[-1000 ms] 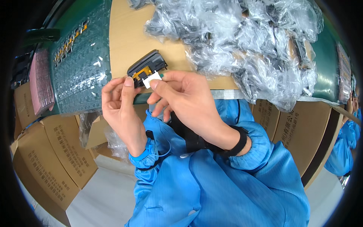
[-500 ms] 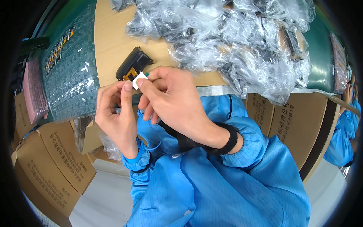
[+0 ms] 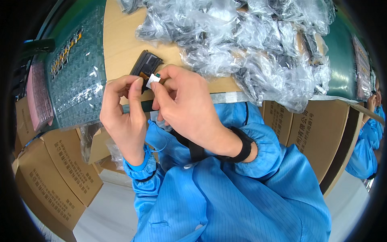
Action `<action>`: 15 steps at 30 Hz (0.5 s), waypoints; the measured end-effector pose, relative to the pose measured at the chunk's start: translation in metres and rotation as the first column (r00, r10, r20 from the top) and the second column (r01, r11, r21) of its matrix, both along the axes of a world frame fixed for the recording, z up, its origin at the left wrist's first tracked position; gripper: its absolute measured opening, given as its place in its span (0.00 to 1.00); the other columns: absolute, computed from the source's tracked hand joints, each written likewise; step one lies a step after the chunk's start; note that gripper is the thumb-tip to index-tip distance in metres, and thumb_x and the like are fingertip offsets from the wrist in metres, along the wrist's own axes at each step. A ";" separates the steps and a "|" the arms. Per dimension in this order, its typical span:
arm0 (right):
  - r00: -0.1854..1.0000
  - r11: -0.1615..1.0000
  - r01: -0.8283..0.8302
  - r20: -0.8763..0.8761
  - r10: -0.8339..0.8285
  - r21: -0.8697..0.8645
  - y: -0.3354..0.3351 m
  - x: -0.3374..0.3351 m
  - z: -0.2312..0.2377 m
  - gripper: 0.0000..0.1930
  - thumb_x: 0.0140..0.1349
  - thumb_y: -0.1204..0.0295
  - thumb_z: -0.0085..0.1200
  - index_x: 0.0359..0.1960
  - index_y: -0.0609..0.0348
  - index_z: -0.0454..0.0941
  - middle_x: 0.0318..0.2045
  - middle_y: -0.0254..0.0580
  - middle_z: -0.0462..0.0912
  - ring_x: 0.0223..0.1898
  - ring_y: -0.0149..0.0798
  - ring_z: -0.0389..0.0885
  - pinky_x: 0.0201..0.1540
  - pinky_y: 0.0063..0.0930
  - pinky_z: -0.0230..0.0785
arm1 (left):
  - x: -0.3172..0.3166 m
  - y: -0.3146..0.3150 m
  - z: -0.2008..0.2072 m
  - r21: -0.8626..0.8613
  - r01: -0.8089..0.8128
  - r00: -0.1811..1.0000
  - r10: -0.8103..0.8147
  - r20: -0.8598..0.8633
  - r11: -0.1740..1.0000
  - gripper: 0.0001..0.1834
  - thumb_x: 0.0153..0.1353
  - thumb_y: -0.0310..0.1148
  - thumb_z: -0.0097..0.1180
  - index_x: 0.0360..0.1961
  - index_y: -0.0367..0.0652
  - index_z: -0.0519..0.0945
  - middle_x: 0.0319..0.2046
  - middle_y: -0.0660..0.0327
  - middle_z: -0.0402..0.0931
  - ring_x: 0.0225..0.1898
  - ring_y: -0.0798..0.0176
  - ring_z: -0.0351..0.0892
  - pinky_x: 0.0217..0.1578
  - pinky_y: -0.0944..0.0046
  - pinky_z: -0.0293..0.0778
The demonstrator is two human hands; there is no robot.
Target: Peeling labels and assembling small electronic components at a factory workstation.
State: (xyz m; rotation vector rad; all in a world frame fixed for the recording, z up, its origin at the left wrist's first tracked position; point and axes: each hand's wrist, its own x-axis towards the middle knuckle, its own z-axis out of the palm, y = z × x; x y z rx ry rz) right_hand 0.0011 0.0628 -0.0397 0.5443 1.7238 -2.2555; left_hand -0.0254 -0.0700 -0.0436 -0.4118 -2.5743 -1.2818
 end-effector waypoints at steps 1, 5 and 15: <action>1.000 1.000 0.002 -0.027 -0.001 0.028 -0.001 0.001 -0.002 0.08 0.70 0.74 0.51 0.41 0.69 0.73 0.21 0.41 0.81 0.18 0.29 0.80 0.17 0.20 0.69 | -0.001 0.003 0.001 0.014 -0.031 0.999 0.030 0.033 0.999 0.06 0.57 0.20 0.64 0.35 0.37 0.81 0.30 0.58 0.78 0.30 0.60 0.78 0.33 0.64 0.74; 0.997 0.996 -0.005 -0.077 0.011 0.087 -0.001 0.000 -0.005 0.07 0.70 0.74 0.51 0.43 0.68 0.73 0.21 0.39 0.81 0.18 0.28 0.79 0.17 0.20 0.69 | -0.007 0.001 0.003 -0.138 0.043 0.998 -0.048 -0.032 0.989 0.07 0.55 0.20 0.64 0.36 0.37 0.82 0.31 0.58 0.78 0.32 0.57 0.78 0.33 0.61 0.74; 0.996 0.996 0.051 -0.074 -0.046 0.070 -0.002 -0.003 -0.003 0.07 0.65 0.77 0.52 0.33 0.73 0.74 0.17 0.44 0.80 0.16 0.31 0.79 0.16 0.27 0.68 | -0.009 0.002 -0.004 -0.186 0.052 0.968 -0.096 -0.234 0.981 0.07 0.53 0.18 0.64 0.34 0.37 0.82 0.30 0.58 0.78 0.31 0.55 0.77 0.31 0.59 0.73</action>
